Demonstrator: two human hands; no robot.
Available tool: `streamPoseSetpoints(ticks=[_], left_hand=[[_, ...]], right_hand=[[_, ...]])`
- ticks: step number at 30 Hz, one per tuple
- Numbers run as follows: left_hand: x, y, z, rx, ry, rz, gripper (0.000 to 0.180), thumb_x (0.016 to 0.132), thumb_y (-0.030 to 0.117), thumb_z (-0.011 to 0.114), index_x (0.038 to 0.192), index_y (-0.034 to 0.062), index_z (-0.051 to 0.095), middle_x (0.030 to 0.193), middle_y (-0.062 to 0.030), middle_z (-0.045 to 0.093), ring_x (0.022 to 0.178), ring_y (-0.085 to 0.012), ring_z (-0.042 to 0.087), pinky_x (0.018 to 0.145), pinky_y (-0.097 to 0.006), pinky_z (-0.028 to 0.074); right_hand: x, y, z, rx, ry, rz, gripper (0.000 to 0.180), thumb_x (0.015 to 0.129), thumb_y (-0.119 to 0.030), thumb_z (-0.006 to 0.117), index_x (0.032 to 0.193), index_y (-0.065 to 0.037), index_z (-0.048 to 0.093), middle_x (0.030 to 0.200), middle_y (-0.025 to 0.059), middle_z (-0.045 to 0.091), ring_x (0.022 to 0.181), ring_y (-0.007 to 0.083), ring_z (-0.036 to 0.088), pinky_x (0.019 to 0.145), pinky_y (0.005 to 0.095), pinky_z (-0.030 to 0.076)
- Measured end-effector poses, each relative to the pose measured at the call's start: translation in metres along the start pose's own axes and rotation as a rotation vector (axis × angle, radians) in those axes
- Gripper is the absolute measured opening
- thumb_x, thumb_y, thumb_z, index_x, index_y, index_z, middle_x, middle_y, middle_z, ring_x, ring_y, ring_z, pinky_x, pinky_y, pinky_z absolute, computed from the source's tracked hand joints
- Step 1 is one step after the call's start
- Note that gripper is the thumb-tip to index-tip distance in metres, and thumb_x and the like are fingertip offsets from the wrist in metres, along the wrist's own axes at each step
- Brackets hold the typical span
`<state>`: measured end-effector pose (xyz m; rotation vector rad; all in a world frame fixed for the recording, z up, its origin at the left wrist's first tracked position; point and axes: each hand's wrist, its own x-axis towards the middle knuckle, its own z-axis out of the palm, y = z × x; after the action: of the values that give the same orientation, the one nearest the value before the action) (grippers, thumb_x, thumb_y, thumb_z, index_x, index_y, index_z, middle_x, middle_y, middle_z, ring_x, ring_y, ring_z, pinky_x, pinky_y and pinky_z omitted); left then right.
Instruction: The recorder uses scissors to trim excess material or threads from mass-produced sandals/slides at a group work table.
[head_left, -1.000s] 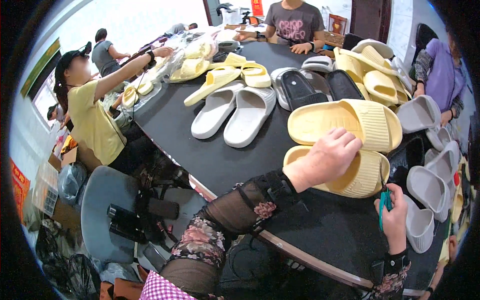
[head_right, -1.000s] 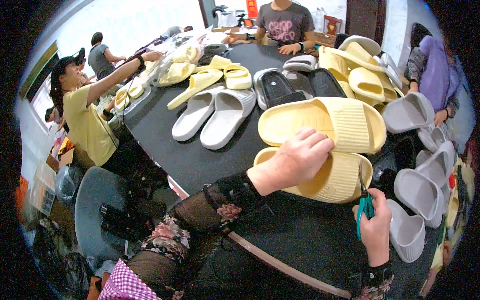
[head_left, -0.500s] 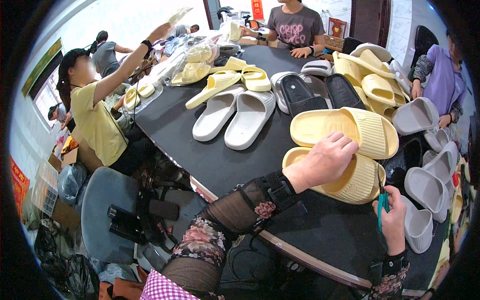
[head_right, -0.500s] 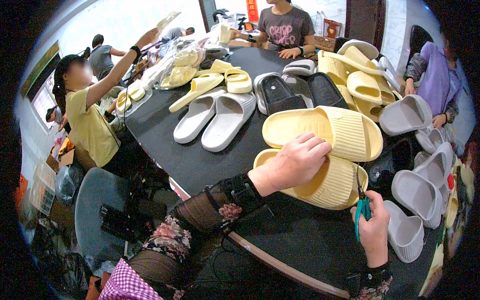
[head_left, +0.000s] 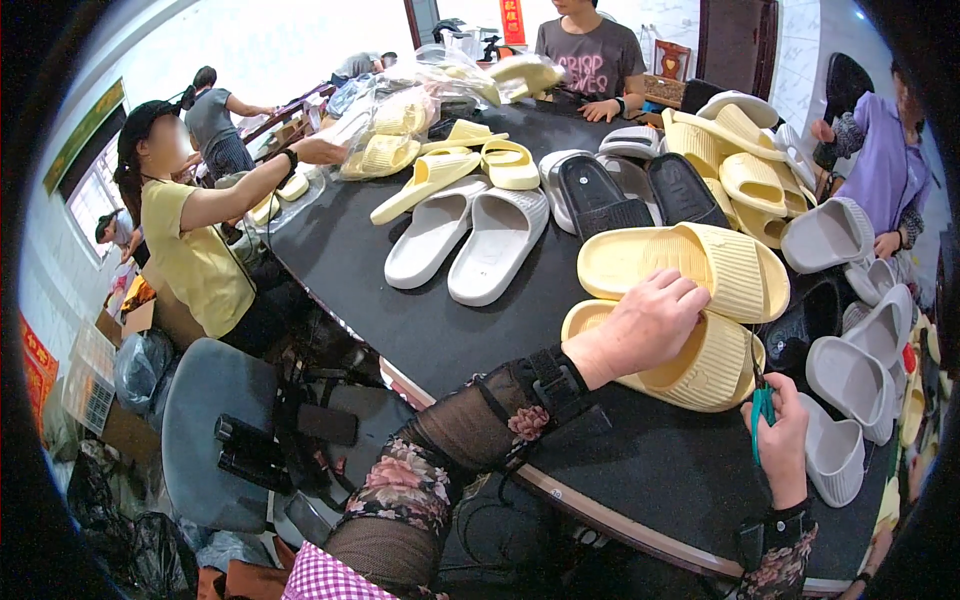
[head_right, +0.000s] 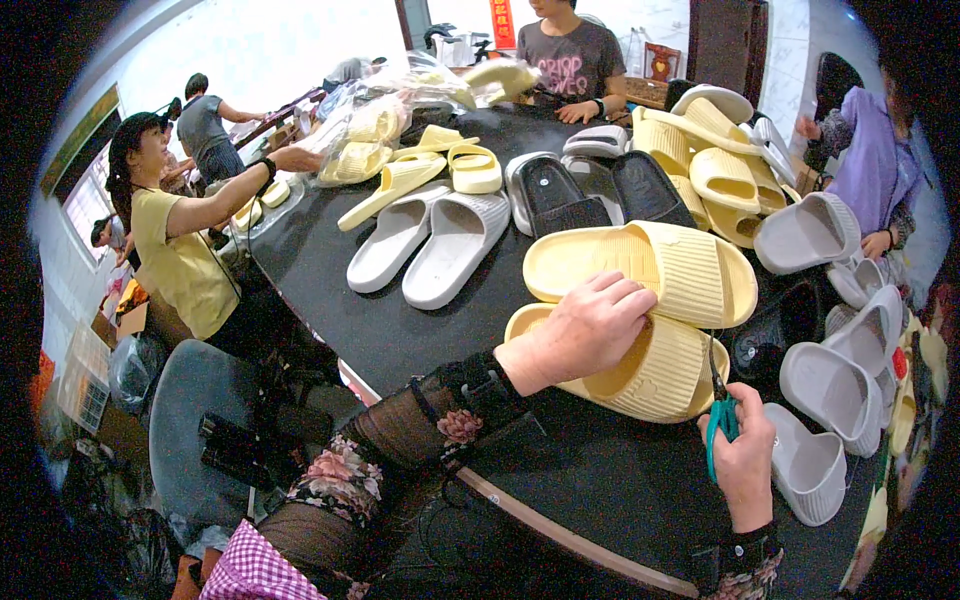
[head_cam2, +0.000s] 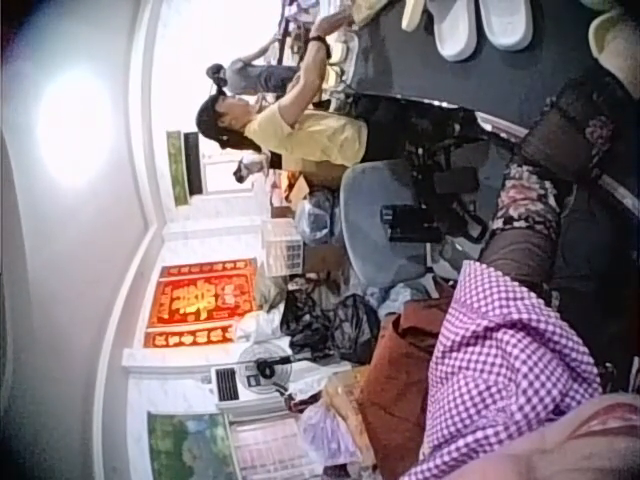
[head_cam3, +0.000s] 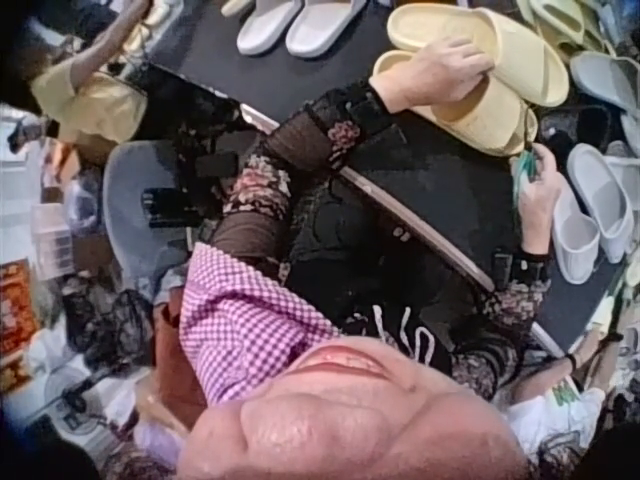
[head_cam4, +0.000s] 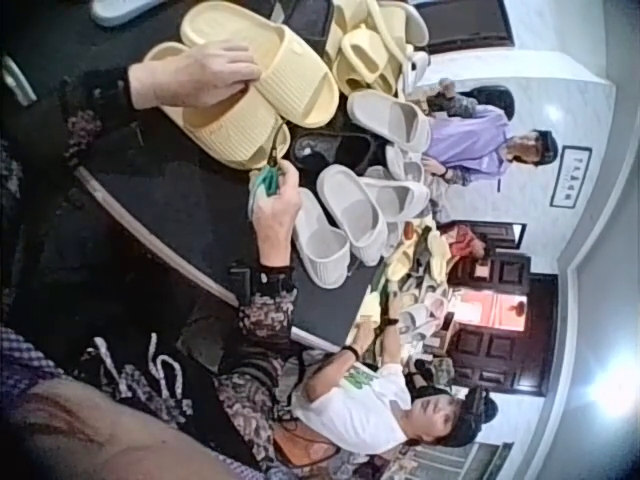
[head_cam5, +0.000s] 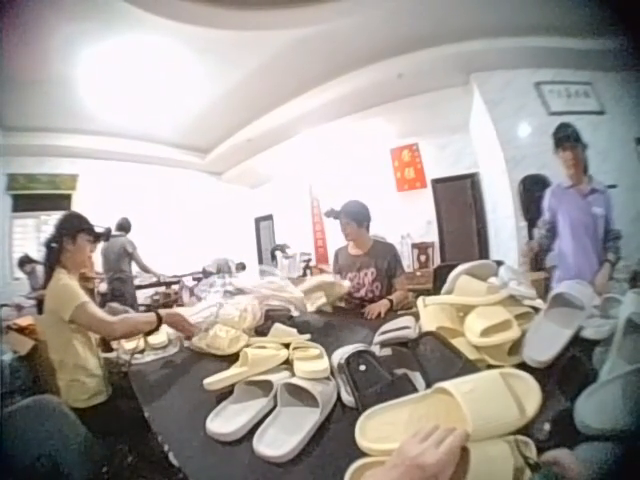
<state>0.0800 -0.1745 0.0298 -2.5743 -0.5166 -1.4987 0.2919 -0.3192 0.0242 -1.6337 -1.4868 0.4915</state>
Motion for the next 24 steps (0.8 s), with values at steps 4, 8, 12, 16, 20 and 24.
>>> streamPoseSetpoints(ticks=[4, 8, 12, 16, 20, 24], left_hand=[[-0.0009, -0.0011, 0.0001, 0.005, -0.012, -0.010, 0.015, 0.070, 0.002, 0.060, 0.084, 0.0027, 0.055, 0.075, -0.0094, 0.056, 0.071, -0.0263, 0.055, 0.067, -0.036, 0.047], [-0.0018, -0.0025, 0.0005, 0.018, -0.020, -0.016, 0.015, 0.071, 0.003, 0.061, 0.085, 0.0028, 0.055, 0.075, -0.0091, 0.056, 0.072, -0.0264, 0.055, 0.068, -0.036, 0.047], [-0.0029, -0.0038, 0.0014, 0.020, -0.017, -0.026, 0.014, 0.071, 0.004, 0.061, 0.084, 0.0032, 0.055, 0.075, -0.0088, 0.056, 0.072, -0.0263, 0.055, 0.068, -0.036, 0.047], [-0.0048, -0.0056, 0.0040, 0.044, -0.042, -0.042, 0.012, 0.071, 0.006, 0.061, 0.082, 0.0035, 0.055, 0.074, -0.0090, 0.056, 0.072, -0.0265, 0.055, 0.068, -0.037, 0.047], [-0.0055, -0.0060, 0.0054, 0.053, -0.064, -0.045, 0.013, 0.071, 0.006, 0.061, 0.083, 0.0034, 0.056, 0.074, -0.0094, 0.056, 0.072, -0.0271, 0.055, 0.069, -0.037, 0.046], [-0.0062, -0.0067, 0.0046, 0.025, -0.085, -0.064, 0.014, 0.072, 0.006, 0.061, 0.084, 0.0026, 0.056, 0.075, -0.0101, 0.058, 0.073, -0.0282, 0.056, 0.069, -0.038, 0.047]], right_hand=[[0.0000, -0.0017, -0.0006, -0.036, -0.001, -0.009, 0.033, 0.075, 0.002, 0.064, 0.105, 0.003, 0.050, 0.073, 0.0033, 0.055, 0.066, 0.0076, 0.050, 0.058, 0.0237, 0.042], [0.0001, -0.0023, -0.0002, -0.045, 0.014, -0.022, 0.033, 0.076, 0.002, 0.064, 0.106, 0.003, 0.050, 0.074, 0.0030, 0.055, 0.067, 0.0076, 0.050, 0.059, 0.0233, 0.041], [0.0008, 0.0001, -0.0002, -0.035, 0.022, -0.041, 0.033, 0.076, 0.003, 0.064, 0.106, 0.003, 0.050, 0.074, 0.0030, 0.054, 0.068, 0.0075, 0.050, 0.060, 0.0230, 0.041], [0.0013, 0.0022, 0.0001, -0.009, 0.028, -0.051, 0.035, 0.076, 0.003, 0.064, 0.107, 0.003, 0.049, 0.076, 0.0034, 0.054, 0.069, 0.0076, 0.050, 0.061, 0.0227, 0.041], [0.0016, 0.0044, 0.0007, 0.006, 0.020, -0.032, 0.035, 0.076, 0.004, 0.064, 0.108, 0.003, 0.049, 0.076, 0.0034, 0.054, 0.069, 0.0074, 0.050, 0.061, 0.0224, 0.041], [0.0009, 0.0028, 0.0008, -0.024, 0.024, -0.048, 0.035, 0.076, 0.004, 0.064, 0.107, 0.003, 0.050, 0.076, 0.0031, 0.054, 0.069, 0.0073, 0.050, 0.061, 0.0222, 0.041]])
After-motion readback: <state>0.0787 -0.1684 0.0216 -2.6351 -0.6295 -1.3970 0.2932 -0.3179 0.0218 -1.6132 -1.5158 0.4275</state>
